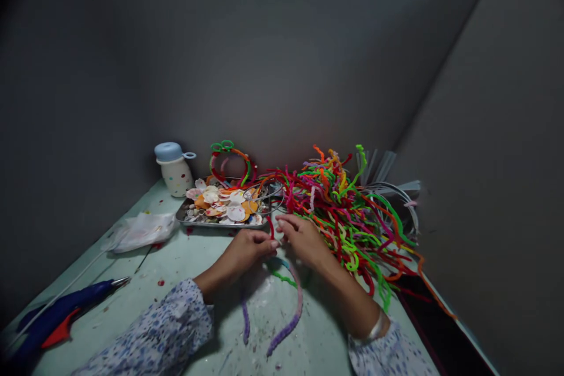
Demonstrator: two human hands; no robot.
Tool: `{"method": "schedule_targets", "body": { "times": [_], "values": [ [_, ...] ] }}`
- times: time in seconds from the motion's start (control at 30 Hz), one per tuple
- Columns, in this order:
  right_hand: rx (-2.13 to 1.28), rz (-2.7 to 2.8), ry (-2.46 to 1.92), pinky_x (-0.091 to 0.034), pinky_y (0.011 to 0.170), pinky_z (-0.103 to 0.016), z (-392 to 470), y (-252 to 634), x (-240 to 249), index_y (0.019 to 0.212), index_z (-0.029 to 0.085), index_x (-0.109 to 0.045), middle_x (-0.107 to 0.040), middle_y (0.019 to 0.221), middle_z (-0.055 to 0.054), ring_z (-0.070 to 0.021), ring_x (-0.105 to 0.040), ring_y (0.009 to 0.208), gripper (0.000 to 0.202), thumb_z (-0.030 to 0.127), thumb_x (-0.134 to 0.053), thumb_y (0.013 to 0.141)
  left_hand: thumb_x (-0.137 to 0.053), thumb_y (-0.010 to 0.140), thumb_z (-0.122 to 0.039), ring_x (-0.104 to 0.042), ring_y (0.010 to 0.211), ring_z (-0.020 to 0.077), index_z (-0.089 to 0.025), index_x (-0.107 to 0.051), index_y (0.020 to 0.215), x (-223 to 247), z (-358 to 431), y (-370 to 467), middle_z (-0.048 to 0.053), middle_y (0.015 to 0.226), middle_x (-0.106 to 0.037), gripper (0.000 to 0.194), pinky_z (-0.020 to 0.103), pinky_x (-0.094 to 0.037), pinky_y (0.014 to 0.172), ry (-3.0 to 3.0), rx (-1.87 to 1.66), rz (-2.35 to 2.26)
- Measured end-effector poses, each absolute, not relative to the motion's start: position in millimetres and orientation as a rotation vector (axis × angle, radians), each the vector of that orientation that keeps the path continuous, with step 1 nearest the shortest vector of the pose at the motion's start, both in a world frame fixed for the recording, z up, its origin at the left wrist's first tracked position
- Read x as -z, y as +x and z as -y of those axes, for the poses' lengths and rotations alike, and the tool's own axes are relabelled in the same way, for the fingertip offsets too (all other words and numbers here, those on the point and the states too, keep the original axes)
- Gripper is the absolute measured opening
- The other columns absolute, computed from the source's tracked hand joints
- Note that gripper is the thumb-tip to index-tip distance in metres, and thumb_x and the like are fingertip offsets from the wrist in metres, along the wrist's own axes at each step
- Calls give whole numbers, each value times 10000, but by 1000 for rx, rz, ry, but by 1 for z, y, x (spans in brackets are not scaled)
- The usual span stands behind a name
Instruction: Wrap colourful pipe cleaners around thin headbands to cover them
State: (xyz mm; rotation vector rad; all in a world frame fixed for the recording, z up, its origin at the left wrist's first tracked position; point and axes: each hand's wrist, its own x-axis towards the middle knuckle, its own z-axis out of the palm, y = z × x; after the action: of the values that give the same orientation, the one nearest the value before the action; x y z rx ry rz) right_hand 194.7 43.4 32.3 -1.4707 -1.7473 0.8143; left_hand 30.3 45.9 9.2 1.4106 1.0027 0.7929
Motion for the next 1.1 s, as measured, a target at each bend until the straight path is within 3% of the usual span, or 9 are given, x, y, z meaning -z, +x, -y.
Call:
{"method": "schedule_targets", "body": {
  "times": [0.1,0.13,0.3,0.5,0.57,0.67,0.77,0.93,1.1],
  "values": [
    [-269,2091,-1709,-462,838,-294,-66,195,-24,1127,142,-642,-678,1087,-124,-202,-626,998,327,219,-399,923,-650,732,-451,-501,578,130,-122,-691,719,-11,-50,27,58,673,-637,332,233,-333,527,1321,-887,-1077],
    [-98,2227,-1843,-460,844,-305,-73,195,-21,1117,155,-640,-672,1080,-131,-213,-628,1003,318,207,-387,933,-650,735,-452,-512,589,134,-124,-693,718,-12,-51,26,61,676,-645,332,236,-344,538,1317,-931,-1086],
    [-10,2291,-1983,-476,771,-356,-96,188,-11,938,85,-672,-659,969,-216,-272,-665,882,247,83,-434,870,-649,749,-427,-529,608,142,-126,-700,713,-13,-55,23,63,658,-660,308,245,-360,579,1331,-1072,-1088],
    [-50,2206,-1858,-462,778,-330,-93,200,-20,980,126,-627,-661,1004,-154,-242,-636,918,204,188,-464,874,-628,768,-398,-524,605,131,-120,-704,766,-10,-56,22,63,665,-655,288,239,-370,585,1304,-1102,-1079],
    [-132,2102,-1792,-472,747,-299,-87,212,-30,989,162,-588,-671,933,-85,-192,-634,854,231,243,-387,910,-613,780,-407,-528,623,131,-117,-709,831,-11,-55,22,60,683,-655,310,241,-386,613,1291,-1126,-1047],
    [-788,1519,-1354,-487,613,-293,-74,231,-47,926,196,-548,-660,855,-42,-177,-629,707,187,360,-479,866,-586,803,-403,-525,646,127,-109,-705,922,-13,-52,24,66,737,-658,338,236,-390,621,1275,-1119,-1012],
    [-1113,1240,-1084,-469,558,-255,-58,239,-59,843,211,-566,-649,841,-26,-140,-598,632,168,371,-598,802,-580,806,-407,-510,655,125,-121,-701,960,-17,-47,28,71,799,-659,347,223,-369,576,1250,-1067,-1007],
    [-1375,1138,-1017,-437,540,-212,-32,222,-55,823,182,-606,-620,745,-12,-110,-566,611,148,313,-655,776,-603,790,-430,-510,641,116,-116,-703,931,-22,-37,36,71,811,-663,359,223,-354,582,1242,-976,-871],
    [-1414,1091,-1038,-350,479,-188,-18,209,-35,817,177,-590,-563,662,29,-82,-491,537,203,333,-701,752,-581,803,-452,-515,622,116,-104,-689,803,-24,-28,46,65,764,-652,364,234,-349,594,1326,-889,-804]
  ]
}}
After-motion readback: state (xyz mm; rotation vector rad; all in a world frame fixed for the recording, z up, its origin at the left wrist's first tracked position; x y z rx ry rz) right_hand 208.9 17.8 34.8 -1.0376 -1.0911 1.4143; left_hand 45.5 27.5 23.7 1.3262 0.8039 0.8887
